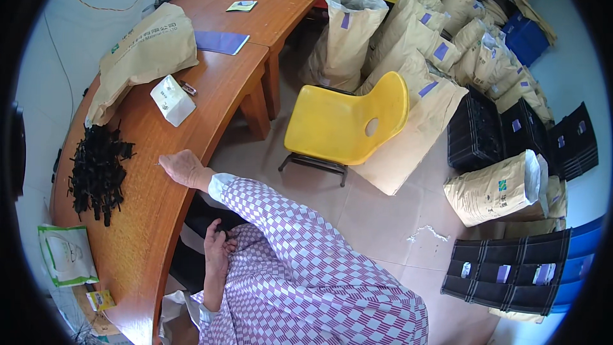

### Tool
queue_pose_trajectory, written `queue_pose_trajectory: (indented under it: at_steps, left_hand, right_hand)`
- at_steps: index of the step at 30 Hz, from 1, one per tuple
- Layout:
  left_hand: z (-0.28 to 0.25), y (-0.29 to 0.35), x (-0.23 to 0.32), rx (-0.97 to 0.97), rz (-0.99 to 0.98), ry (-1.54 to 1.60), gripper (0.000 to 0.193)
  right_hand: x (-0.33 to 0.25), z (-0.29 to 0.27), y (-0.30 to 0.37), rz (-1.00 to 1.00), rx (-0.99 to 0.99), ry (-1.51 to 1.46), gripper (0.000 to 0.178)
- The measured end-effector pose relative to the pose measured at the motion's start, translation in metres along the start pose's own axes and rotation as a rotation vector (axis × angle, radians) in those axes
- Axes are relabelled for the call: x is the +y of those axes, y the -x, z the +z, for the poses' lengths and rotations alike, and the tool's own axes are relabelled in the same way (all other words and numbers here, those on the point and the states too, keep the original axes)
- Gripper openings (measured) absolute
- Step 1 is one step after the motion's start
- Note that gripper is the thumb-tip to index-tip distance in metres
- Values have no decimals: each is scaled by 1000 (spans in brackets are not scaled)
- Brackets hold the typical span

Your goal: Sorting and inspecting small black plastic parts on a production table.

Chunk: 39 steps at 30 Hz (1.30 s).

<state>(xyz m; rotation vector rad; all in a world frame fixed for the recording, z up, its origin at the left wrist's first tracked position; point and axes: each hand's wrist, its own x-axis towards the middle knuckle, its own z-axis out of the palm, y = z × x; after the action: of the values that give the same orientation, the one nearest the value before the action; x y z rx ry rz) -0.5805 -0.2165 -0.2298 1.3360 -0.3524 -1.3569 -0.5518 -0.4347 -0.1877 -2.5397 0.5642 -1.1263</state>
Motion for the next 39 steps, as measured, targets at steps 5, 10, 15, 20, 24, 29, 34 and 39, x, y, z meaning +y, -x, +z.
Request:
queue_pose_trajectory:
  at_steps: [5,10,15,20,24,29,34,39]
  left_hand:
    - [2,-7,0,15,-10,-69,36]
    - [0,-12,0,-10,-17,-69,36]
    - [-11,6,-5,27,-22,-104,39]
    - [-1,6,9,-55,6,-273,40]
    - [-2,25,5,29,76,-362,34]
    - [-15,55,-4,165,111,-227,33]
    - [-29,80,2,227,152,199,29]
    - [-36,100,6,184,296,577,33]
  right_hand:
    - [4,-3,-1,-16,16,9,10]
    - [5,-4,-1,-12,48,16,11]
    - [-12,15,4,-67,67,-50,11]
    - [13,4,-4,-187,89,55,6]
    - [18,4,-7,-95,104,160,12]
    - [18,11,-3,-148,76,76,9]
    - [-39,-33,40,232,-281,-734,16]
    - [-89,-40,123,439,-797,-1365,45]
